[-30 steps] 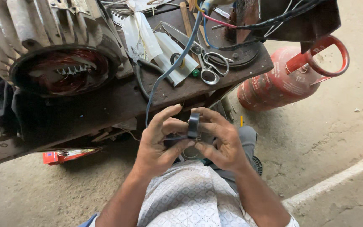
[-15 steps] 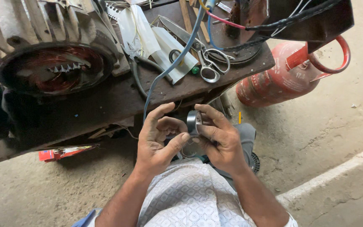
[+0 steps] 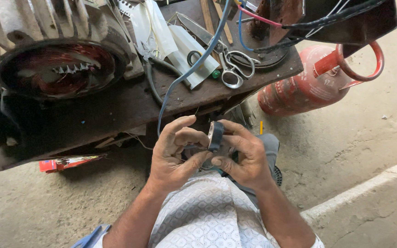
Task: The person works on a disassembled motor at a cluttered workbench, stripping wire insulation with a screwdriver, wrapping connections with electrical tape, and inserting wires into a spool housing. The person handles wires, tape, and tools while seated.
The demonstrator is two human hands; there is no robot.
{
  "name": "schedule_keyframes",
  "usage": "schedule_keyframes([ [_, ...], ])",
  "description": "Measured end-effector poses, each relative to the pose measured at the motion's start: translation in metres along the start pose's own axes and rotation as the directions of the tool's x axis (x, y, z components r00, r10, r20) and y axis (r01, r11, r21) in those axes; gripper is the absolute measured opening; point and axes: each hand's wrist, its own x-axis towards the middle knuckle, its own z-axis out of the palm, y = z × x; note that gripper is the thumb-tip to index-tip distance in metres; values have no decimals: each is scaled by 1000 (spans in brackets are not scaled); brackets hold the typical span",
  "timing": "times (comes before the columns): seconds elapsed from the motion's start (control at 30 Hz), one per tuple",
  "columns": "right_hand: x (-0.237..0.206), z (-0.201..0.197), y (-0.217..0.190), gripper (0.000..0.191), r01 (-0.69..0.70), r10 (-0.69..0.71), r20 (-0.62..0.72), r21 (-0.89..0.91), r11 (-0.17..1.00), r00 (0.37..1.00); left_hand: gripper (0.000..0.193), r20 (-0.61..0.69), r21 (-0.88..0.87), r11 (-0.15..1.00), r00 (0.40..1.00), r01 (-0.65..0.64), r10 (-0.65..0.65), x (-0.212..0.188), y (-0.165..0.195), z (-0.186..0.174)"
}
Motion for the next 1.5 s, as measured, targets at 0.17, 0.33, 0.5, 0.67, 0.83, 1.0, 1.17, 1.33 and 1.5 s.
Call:
schedule_keyframes([
  [0.17, 0, 4, -3, 34, -99, 99, -65, 7, 995, 993, 71, 4, 35, 999, 1000, 21, -21, -2, -6, -1],
  [0.33, 3, 4, -10, 24, -16, 8, -59, -130, 991, 998, 63, -34, -34, 998, 998, 57, -58, -3, -6, -1],
  [0.5, 6, 7, -14, 23, 6, -10, -27, -152, 988, 1000, 65, -40, -85, 993, 995, 86, -90, -2, -3, 0],
  [0.67, 4, 6, -11, 22, -28, 25, -25, -144, 989, 999, 67, -31, -175, 976, 990, 128, -135, -2, -3, 0],
  [0.83, -1, 3, -3, 26, -45, 46, -9, 116, 992, 999, 66, 31, -148, 987, 998, 58, -54, -2, -6, -1],
  [1.0, -7, 3, 3, 34, -73, 80, -32, 177, 982, 996, 67, 42, -102, 994, 999, 36, -32, -4, -8, -1],
  [1.17, -9, 6, 5, 34, -55, 72, -60, 251, 966, 996, 66, 63, -82, 996, 998, 18, -13, -3, -9, -1],
  [1.33, -10, 8, 4, 35, -83, 107, -75, 266, 960, 991, 68, 76, 6, 997, 995, 72, -72, -4, -7, -1],
  [1.5, -11, 7, 4, 34, -72, 88, -65, 217, 973, 994, 63, 55, -115, 989, 995, 94, -88, -5, -6, -1],
])
